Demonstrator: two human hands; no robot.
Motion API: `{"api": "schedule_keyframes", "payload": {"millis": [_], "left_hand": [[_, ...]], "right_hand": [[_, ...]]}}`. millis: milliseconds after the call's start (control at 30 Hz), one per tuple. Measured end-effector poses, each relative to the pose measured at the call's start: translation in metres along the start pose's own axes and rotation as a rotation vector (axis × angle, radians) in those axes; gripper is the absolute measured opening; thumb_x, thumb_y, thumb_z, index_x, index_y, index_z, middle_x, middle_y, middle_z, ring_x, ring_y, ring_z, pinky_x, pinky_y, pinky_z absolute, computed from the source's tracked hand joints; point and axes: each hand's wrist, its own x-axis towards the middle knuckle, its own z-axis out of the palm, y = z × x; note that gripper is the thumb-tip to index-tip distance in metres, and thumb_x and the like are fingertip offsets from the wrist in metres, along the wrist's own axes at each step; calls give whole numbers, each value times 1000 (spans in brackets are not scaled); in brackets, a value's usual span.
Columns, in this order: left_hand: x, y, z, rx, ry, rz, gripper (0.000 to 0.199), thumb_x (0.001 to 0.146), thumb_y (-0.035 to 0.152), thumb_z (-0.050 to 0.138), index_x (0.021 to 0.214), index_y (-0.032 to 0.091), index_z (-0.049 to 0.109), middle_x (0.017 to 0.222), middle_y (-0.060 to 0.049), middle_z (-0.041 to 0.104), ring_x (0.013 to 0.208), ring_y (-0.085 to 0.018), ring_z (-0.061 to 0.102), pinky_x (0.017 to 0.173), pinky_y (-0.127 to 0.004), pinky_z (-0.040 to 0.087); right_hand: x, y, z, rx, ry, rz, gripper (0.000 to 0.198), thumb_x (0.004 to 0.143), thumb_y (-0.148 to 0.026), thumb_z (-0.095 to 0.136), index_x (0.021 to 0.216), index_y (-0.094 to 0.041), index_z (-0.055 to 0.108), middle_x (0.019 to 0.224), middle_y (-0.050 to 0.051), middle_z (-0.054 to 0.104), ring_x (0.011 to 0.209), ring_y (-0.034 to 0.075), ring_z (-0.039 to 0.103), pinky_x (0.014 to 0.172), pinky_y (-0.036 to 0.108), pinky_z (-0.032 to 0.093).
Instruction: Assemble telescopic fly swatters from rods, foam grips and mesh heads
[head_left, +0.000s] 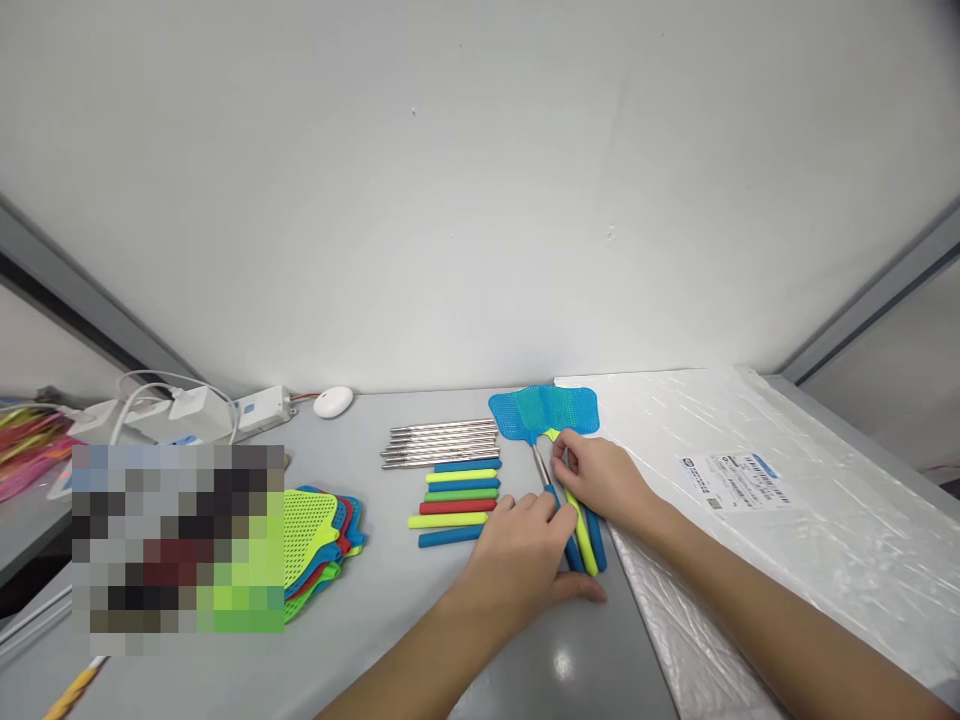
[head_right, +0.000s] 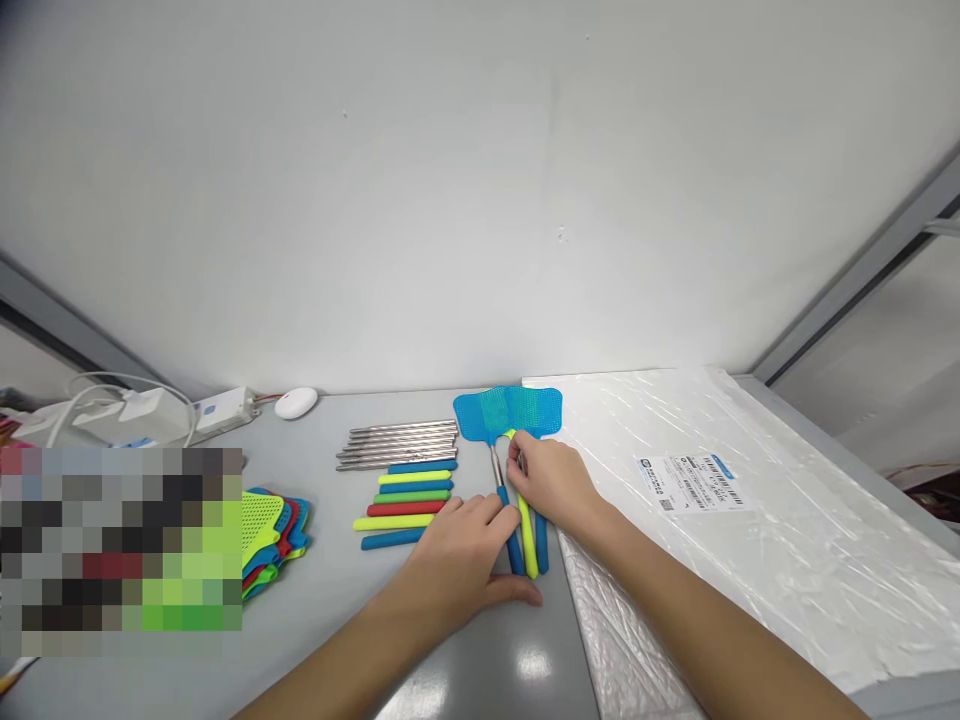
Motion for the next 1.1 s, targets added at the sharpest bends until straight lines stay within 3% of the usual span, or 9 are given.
{"api": "schedule_keyframes", "payload": {"millis": [400, 600, 800, 1100], "left_hand": [[-1, 2, -1, 24, 2, -16, 57, 71, 72, 63, 93, 20, 57, 90, -3, 61, 80, -22, 57, 73, -37, 42], [-2, 1, -2, -7, 1, -7, 61, 71, 72, 64, 102, 19, 55, 93, -3, 61, 82, -23, 57, 75, -38, 43], [-3, -2, -3, -31, 1, -3, 65, 71, 71, 65, 110, 20, 53, 98, -4, 61, 85, -23, 58, 76, -38, 43], [-3, 0, -9, -26, -47, 9, 42, 78, 56, 66, 100, 22, 55, 98, -3, 59, 88, -23, 57, 76, -37, 43]], "right_hand": [[1, 7, -8, 150, 136, 62, 16, 94, -34, 38, 89, -23, 49, 61, -5, 52, 56, 14, 51, 53, 25, 30], [6, 17, -9, 316, 181, 97, 10, 87, -24, 39, 91, -24, 49, 55, -7, 48, 54, 15, 51, 53, 24, 32], [9, 21, -5, 294, 160, 94, 11, 83, -20, 41, 88, -23, 51, 55, -7, 51, 53, 15, 52, 53, 25, 30], [7, 17, 0, 272, 163, 55, 10, 83, -20, 42, 87, -23, 51, 55, -7, 50, 53, 15, 50, 52, 26, 27]]}}
